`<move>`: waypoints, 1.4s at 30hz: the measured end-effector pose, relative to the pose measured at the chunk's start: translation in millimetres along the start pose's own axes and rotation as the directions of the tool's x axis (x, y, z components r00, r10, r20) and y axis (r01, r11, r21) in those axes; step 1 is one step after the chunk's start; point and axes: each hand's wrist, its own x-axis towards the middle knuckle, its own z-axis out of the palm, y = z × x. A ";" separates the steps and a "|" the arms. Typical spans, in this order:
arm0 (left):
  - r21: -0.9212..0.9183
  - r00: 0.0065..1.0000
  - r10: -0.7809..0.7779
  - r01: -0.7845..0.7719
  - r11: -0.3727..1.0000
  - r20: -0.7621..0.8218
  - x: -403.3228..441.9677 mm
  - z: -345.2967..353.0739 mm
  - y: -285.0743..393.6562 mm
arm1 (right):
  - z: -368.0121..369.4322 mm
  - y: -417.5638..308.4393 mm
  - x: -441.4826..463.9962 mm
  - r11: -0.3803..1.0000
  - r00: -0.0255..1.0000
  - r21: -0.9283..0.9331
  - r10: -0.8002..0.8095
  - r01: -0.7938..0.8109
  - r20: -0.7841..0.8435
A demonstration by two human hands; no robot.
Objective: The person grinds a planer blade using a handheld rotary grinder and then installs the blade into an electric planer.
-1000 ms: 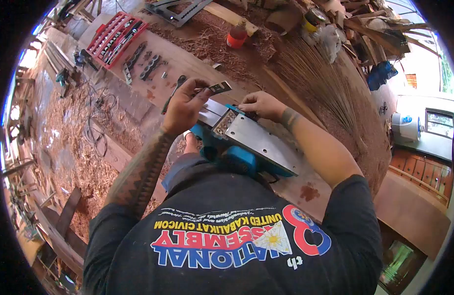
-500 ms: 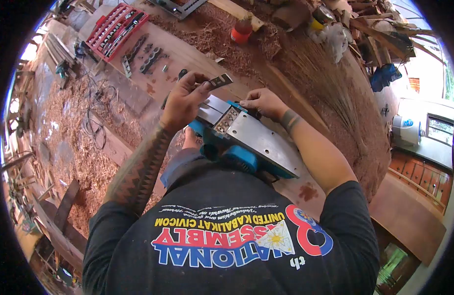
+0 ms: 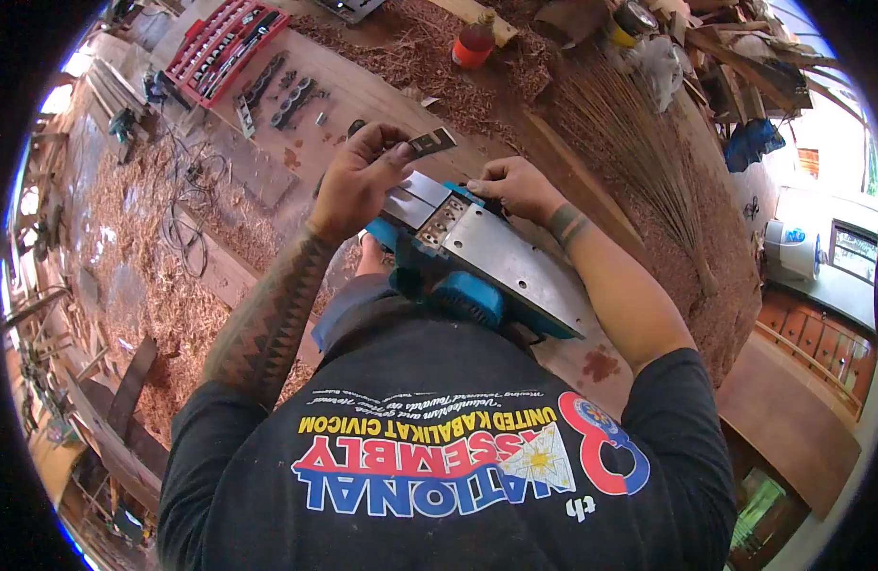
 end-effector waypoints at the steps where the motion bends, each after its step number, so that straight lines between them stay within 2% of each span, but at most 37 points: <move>1: 0.003 1.000 -0.006 0.006 1.000 -0.005 0.0 0.2 0.7 | -0.4 0.8 0.8 1.000 1.000 -0.017 -0.013 0.013 -0.003; 4: -0.010 1.000 -0.010 0.010 1.000 -0.013 -1.4 2.8 4.6 | -5.6 0.7 1.0 0.998 0.998 0.056 0.009 -0.012 0.068; 7: 0.025 0.999 -0.009 0.008 1.000 0.044 0.3 -2.4 4.7 | -8.7 -3.4 -1.9 0.994 0.994 0.093 0.043 -0.052 0.101; 10: 0.167 0.992 -0.066 0.048 0.985 0.106 3.6 -5.7 10.2 | -10.2 -10.5 -5.5 0.998 0.994 0.041 0.048 -0.052 0.103; 13: 0.077 0.991 -0.095 0.088 0.993 0.096 3.5 1.1 15.6 | -9.4 -8.0 0.9 0.989 0.993 -0.103 -0.100 0.107 0.066; 19: 0.012 0.988 -0.132 0.131 0.991 0.087 6.0 -2.2 8.6 | -7.1 -3.4 0.5 1.000 0.995 -0.024 -0.016 0.019 0.103; 22: 0.033 0.991 -0.096 0.093 0.995 0.098 8.3 -4.5 7.8 | -4.6 -1.1 2.9 1.000 0.991 -0.015 0.029 -0.027 0.129; 25: 0.178 0.983 -0.113 0.086 0.980 0.148 6.7 -5.8 13.4 | -9.2 -21.1 -10.1 0.937 0.980 -0.300 -0.198 0.181 -0.027; 28: 0.308 0.984 -0.084 0.031 0.951 0.160 8.3 -4.8 15.4 | -14.8 -54.2 -26.7 0.919 0.916 -0.070 -0.393 0.389 -0.074; 31: 0.253 0.978 -0.141 0.099 0.962 0.153 9.1 -5.3 16.3 | -16.0 -71.0 -34.2 0.840 0.844 0.095 -0.526 0.535 -0.102; 34: 0.235 0.985 -0.121 0.089 0.968 0.125 8.1 -1.9 15.5 | -23.1 -92.1 -36.4 0.860 0.961 0.430 -0.261 0.274 -0.090; 37: 0.302 0.977 -0.069 0.006 0.953 0.200 7.0 1.0 19.3 | -12.9 -110.1 -41.9 0.922 0.948 0.220 -0.308 0.318 -0.081; 42: 0.329 0.962 -0.097 0.008 0.944 0.255 8.9 1.5 19.6 | -2.3 -102.0 -32.5 0.904 0.937 0.269 -0.350 0.332 0.019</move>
